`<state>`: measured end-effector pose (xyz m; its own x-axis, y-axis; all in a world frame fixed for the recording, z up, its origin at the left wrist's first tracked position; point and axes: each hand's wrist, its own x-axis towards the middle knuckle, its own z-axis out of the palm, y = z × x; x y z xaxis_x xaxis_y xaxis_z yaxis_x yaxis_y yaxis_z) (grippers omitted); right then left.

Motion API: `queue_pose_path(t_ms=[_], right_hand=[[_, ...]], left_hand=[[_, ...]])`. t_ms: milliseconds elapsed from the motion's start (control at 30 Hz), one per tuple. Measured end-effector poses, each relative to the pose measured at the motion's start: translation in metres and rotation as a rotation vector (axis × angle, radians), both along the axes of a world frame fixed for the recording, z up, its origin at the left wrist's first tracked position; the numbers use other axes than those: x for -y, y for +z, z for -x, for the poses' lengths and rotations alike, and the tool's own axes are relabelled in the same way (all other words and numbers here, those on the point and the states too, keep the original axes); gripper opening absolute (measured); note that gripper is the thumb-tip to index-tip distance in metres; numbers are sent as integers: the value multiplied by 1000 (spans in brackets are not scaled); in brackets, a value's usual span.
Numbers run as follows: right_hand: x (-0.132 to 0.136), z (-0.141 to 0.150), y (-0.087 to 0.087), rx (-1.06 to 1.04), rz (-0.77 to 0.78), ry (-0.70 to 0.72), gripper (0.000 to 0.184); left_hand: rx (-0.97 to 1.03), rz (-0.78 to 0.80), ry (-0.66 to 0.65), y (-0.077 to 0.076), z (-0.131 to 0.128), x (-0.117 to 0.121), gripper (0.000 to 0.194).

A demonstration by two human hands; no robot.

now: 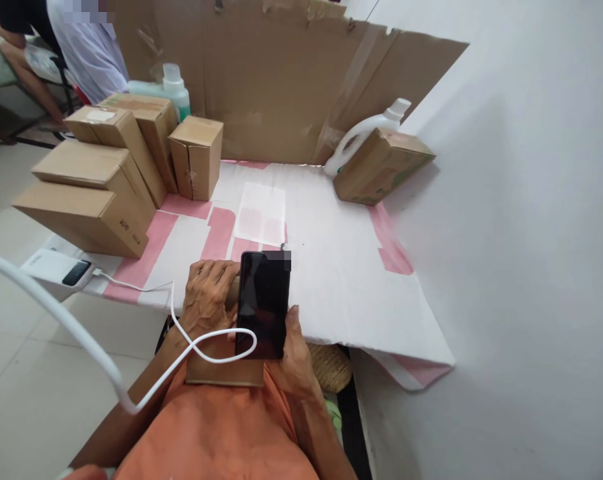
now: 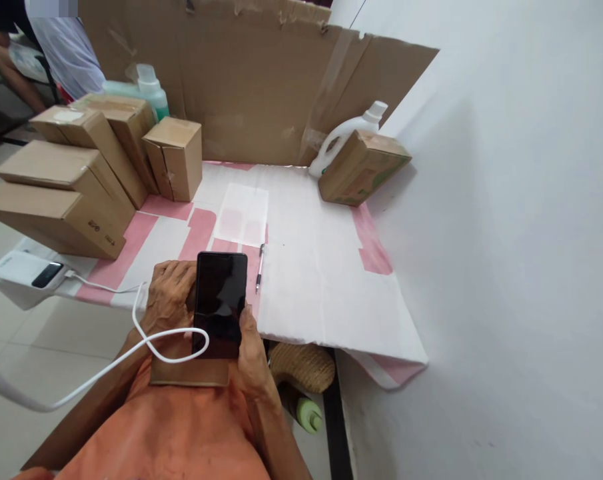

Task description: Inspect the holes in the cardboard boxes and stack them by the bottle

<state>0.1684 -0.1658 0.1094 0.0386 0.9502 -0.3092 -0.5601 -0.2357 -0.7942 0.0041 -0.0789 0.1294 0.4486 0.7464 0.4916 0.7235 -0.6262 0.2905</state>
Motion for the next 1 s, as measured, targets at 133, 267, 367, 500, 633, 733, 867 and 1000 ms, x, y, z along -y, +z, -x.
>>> queue_pose_path(t_ms=[133,267,367,500,633,733,867,1000], right_hand=[[-3,1,0,-59,47,23,74],[-2,-2,-6,-49,56,-52,65],[-2,-4,-9,-50,62,-37,60],[-3,-1,-3,-82,78,-20,57],[-8,0,6,-155,115,-53,60],[-18,-12,6,-117,130,-130,62],[-37,-53,-11,155,81,-354,61],[-56,-101,-40,730,102,-434,63]], left_hand=[[-10,10,11,0,-1,0,40],[-21,24,26,-1,-2,-1,39],[-17,5,20,-1,-2,-2,37],[-13,-14,14,-1,-2,-2,35],[-16,3,11,2,-3,-3,36],[-22,5,9,3,-3,-3,39],[-24,-5,2,3,-3,-5,39],[-20,-12,4,3,-4,-6,38]])
